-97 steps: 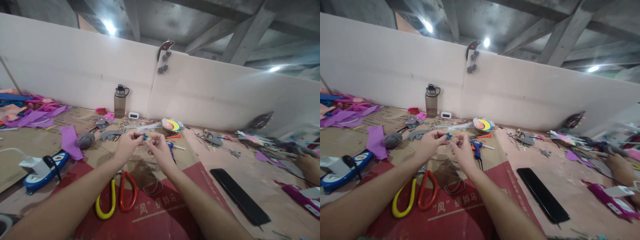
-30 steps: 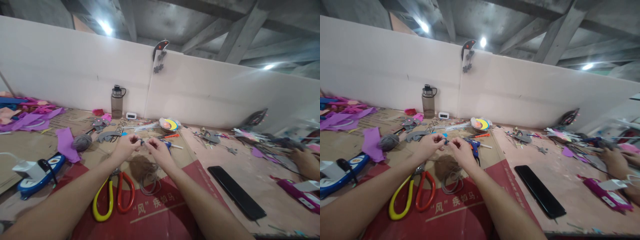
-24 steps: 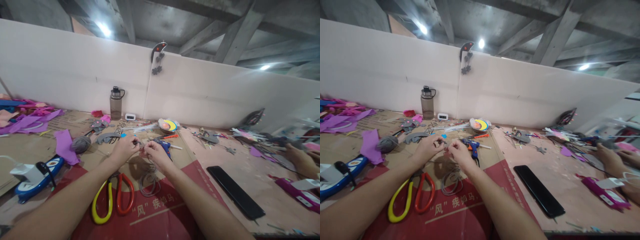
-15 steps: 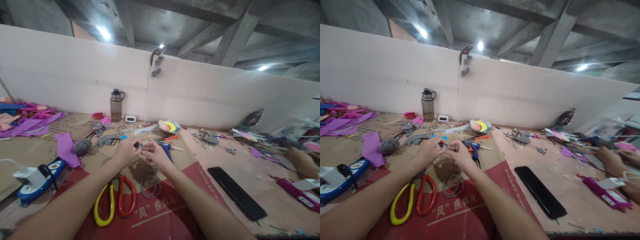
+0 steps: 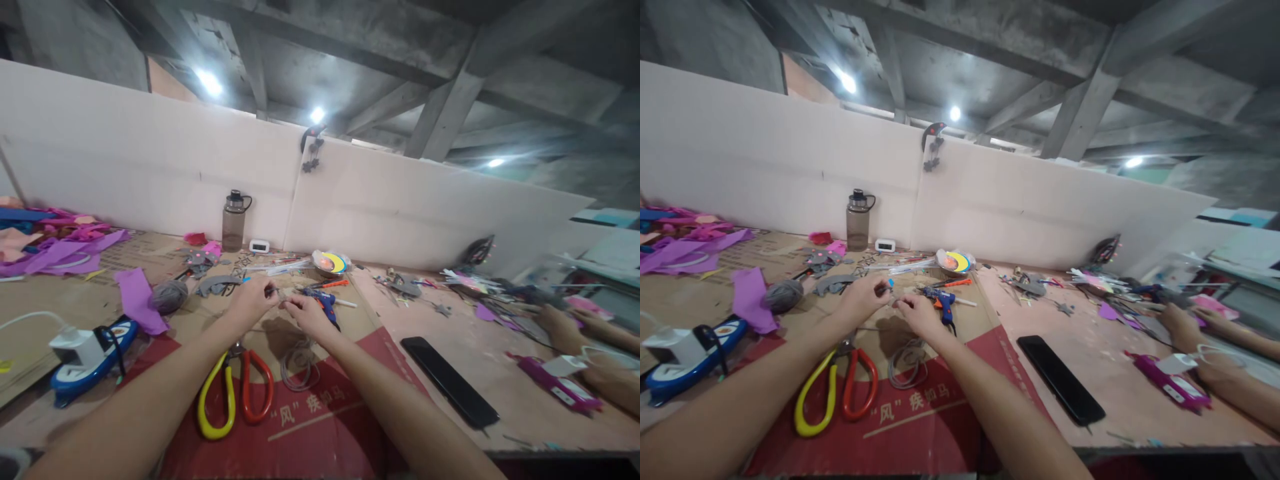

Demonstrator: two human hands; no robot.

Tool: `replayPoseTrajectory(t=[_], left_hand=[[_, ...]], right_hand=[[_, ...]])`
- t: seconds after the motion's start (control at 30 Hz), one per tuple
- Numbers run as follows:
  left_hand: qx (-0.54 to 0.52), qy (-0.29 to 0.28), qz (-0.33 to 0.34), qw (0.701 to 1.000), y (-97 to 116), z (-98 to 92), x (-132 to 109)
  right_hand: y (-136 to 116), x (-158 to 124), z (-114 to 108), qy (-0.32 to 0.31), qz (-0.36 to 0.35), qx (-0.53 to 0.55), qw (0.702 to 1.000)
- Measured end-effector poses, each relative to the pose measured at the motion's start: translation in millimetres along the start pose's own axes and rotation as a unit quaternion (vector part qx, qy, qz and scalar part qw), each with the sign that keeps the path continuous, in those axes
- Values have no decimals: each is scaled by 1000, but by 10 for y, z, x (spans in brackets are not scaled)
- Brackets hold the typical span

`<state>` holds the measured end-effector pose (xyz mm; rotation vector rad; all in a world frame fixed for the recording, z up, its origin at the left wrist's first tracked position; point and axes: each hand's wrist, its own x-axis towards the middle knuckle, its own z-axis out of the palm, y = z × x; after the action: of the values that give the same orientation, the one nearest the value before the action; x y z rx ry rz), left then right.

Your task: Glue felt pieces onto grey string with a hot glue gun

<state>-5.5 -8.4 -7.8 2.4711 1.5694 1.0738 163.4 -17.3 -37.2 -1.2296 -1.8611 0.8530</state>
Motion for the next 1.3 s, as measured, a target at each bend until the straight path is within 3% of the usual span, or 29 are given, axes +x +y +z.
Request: replayPoseTrajectory(t=[0.17,0.27,0.43,0.57,0.7,0.83,1.03,1.3], left_hand=[[23,-9,-10,1000,-27,-15,-3],[33,-3,19,999,-22,-34,-21],[44,22,82,995,12,-63,-44],[35,42,98,994,17,-47,-38],[-13,22,41,999,-2,1,-20],[-92,-2,-7,996,-21,51,-3],[-245,-79,-84,963,-47,102,5],[-298,-88,-135,941,27,123,-18]], right_hand=[[29,68,26,35,6,-40,999],[4,105,136,78,-2,-25,997],[-43,132,377,95,-20,37,995],[-66,84,398,131,-21,50,990],[-118,17,300,167,-65,0,984],[-163,-19,219,195,-61,-25,979],[-173,2,158,213,-40,-30,976],[-174,-13,162,221,-37,-42,974]])
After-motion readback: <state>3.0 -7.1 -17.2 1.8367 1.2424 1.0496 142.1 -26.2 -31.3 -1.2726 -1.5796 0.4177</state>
